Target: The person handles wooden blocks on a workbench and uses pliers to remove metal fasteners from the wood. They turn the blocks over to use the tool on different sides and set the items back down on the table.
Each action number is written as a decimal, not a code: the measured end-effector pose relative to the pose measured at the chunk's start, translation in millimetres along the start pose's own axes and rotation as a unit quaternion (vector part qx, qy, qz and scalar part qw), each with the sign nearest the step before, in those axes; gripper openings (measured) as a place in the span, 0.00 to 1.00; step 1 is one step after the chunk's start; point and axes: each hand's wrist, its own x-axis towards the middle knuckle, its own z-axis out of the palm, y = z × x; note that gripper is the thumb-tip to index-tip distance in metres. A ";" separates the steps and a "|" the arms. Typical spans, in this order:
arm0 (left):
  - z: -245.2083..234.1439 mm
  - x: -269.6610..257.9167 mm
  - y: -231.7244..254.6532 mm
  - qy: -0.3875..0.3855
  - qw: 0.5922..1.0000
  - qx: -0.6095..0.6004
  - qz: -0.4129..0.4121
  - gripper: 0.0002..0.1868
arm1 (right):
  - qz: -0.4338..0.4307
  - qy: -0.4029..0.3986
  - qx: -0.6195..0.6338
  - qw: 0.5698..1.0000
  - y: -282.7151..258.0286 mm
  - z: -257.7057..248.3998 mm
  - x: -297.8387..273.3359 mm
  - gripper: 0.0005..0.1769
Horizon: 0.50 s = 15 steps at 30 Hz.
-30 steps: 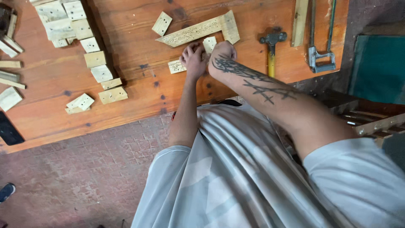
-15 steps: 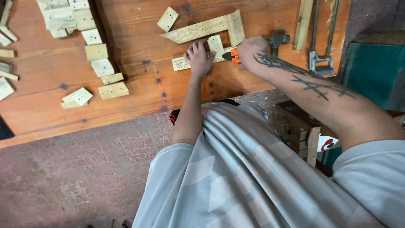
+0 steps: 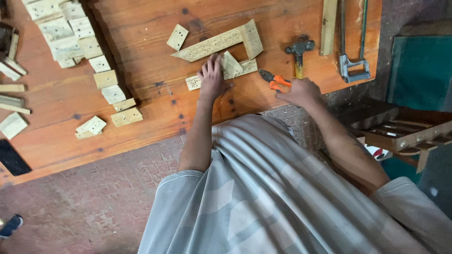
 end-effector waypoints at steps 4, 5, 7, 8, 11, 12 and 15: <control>-23.9 0.0 26.5 -0.020 0.983 0.166 0.077 0.62 | -0.043 0.041 0.034 0.998 -9.9 -4.1 -19.4 0.43; -18.9 5.5 24.2 -0.021 0.982 0.168 0.081 0.62 | -0.040 0.042 0.037 0.998 -7.9 4.5 -13.6 0.43; -10.2 16.9 18.3 0.008 0.965 0.228 0.129 0.55 | -0.073 0.073 0.096 0.990 -5.4 20.8 -0.3 0.43; -11.7 17.8 20.9 0.006 0.964 0.230 0.131 0.55 | -0.072 0.073 0.100 0.990 -5.3 25.3 2.8 0.43; -3.6 27.0 13.5 0.044 0.938 0.279 0.199 0.43 | -0.081 0.079 0.174 0.978 -2.4 46.4 21.5 0.40; 8.6 33.6 1.7 0.065 0.928 0.280 0.236 0.45 | -0.087 0.099 0.156 0.979 1.7 58.9 33.3 0.39; 28.8 49.8 -20.5 0.076 0.922 0.260 0.276 0.49 | -0.095 0.117 0.146 0.978 5.4 73.1 52.8 0.38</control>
